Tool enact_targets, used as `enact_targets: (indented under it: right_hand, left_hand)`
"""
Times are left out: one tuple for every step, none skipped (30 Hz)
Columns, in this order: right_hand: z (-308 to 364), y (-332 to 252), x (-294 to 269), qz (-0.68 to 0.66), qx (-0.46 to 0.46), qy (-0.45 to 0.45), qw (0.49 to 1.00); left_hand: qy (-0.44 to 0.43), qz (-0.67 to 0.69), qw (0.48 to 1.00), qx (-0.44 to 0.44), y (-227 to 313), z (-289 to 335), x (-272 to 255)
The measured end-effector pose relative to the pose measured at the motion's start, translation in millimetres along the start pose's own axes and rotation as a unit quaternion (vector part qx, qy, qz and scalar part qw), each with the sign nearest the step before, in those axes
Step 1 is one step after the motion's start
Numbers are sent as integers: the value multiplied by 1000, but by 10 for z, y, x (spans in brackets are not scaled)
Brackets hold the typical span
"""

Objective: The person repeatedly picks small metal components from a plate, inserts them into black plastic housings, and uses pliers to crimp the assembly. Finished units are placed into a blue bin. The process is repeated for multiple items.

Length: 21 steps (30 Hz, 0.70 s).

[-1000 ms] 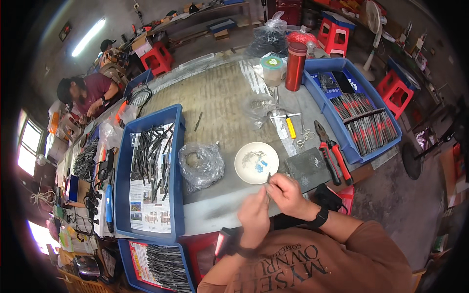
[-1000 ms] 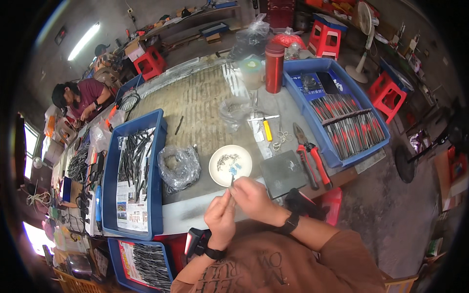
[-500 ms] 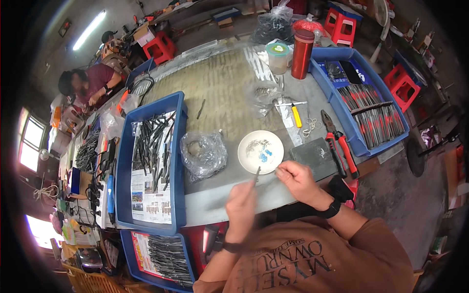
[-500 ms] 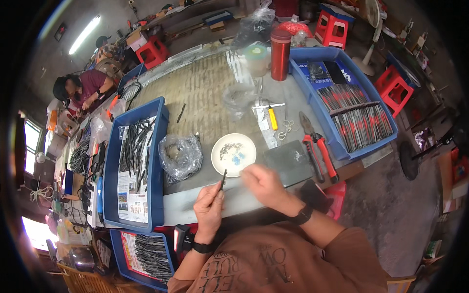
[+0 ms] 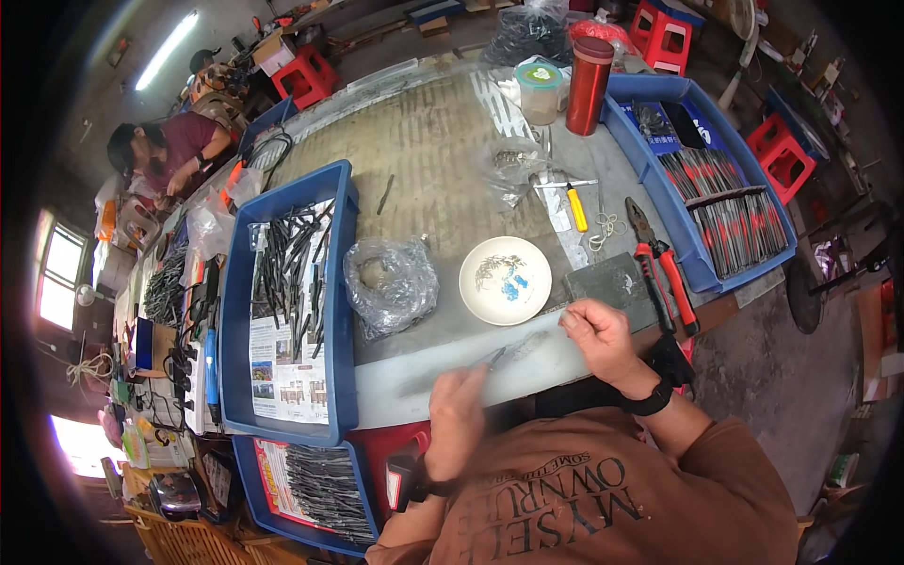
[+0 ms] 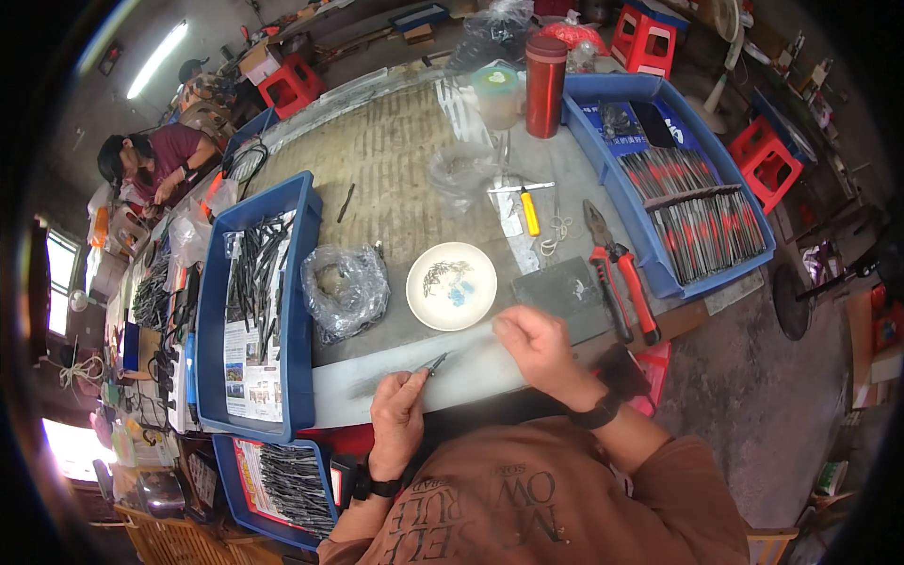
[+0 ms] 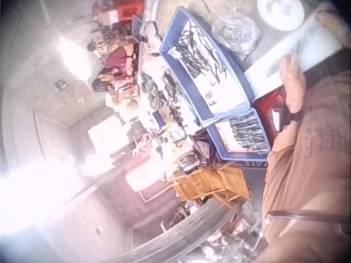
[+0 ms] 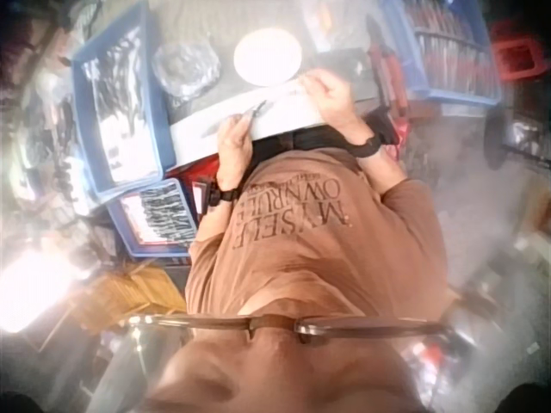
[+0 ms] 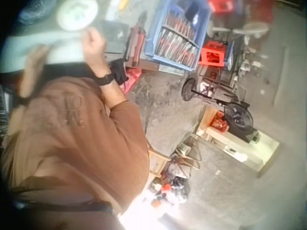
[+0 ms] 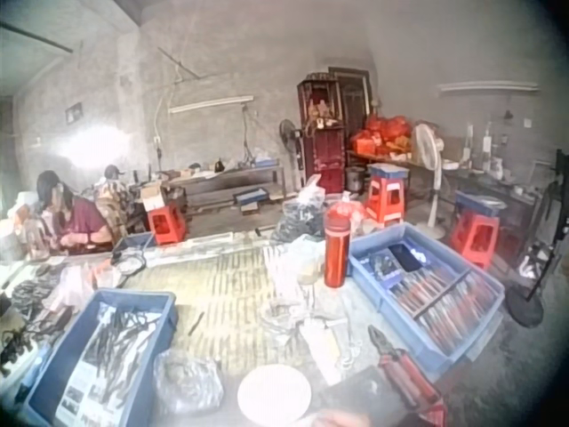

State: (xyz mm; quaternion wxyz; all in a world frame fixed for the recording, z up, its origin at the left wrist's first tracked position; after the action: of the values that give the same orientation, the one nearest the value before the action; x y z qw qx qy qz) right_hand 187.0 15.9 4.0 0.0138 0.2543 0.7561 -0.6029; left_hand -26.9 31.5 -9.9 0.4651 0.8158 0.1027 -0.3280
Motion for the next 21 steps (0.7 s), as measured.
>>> enact_targets:
  right_hand:
    - [5,5,-34,-3,-1,12,1000]
    - [13,13,-65,1,3,15,1000]
    - [17,16,-114,6,0,23,1000]
    - [31,14,-171,15,-3,34,999]
    - [43,6,-241,22,-12,44,999]
    - [53,-2,-333,34,-23,57,998]
    - [62,-6,-437,51,-31,71,996]
    - [61,-4,-555,73,-39,85,993]
    - [50,7,-682,86,-41,94,991]
    - [52,37,-812,106,-17,105,989]
    - [53,62,-941,125,2,119,985]
    - [49,98,-1066,157,29,120,980]
    - [49,111,-1159,184,23,132,974]
    - [45,129,-1241,210,17,143,967]
    - [52,146,-1316,235,10,154,960]
    - [48,168,-1348,291,3,132,948]
    - [54,187,-1345,342,-11,114,933]
    - [69,204,-1334,392,-24,96,915]
    - [86,218,-1313,437,-35,79,895]
    - [98,302,-1284,438,19,43,898]
    - [114,291,-1282,445,4,46,894]
  left_hand:
    - [-5,-10,1000,8,7,-6,0]
    - [-9,-19,1000,14,16,-12,1]
    - [-13,-18,1000,15,21,-26,9]
    - [-19,-17,1000,15,34,-30,13]
    - [-24,-14,1000,12,47,-41,23]
    - [-17,-2,1000,12,66,-54,21]
    - [-11,13,1000,10,85,-63,16]
    - [-5,32,999,5,101,-78,18]
    - [-5,38,999,6,123,-94,28]
    - [-5,46,999,3,141,-105,32]
    - [-3,55,998,-4,147,-124,39]
    - [-12,65,998,4,167,-146,60]
    - [-15,73,997,3,180,-162,79]
    - [-16,80,997,3,192,-178,96]
    - [-17,86,996,2,202,-194,118]
    - [-17,90,996,5,216,-209,139]
    - [-17,93,996,7,230,-225,161]
    - [-19,97,995,6,239,-241,185]
    - [-15,101,995,13,258,-254,199]
    - [-14,106,994,15,272,-267,215]
    - [-13,113,993,12,282,-280,232]
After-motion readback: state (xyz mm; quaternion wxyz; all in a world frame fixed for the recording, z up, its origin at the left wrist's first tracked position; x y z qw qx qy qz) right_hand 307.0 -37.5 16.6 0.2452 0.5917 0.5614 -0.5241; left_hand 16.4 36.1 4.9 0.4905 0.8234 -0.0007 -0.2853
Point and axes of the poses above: each hand's wrist, its own z-axis away from the middle knuckle, its own x-axis out of the palm, y = z × x, the point moved 5 cm from there along -z, towards the middle knuckle, and after that the axes turned 6 degrees about z, right-handed, at the moved point
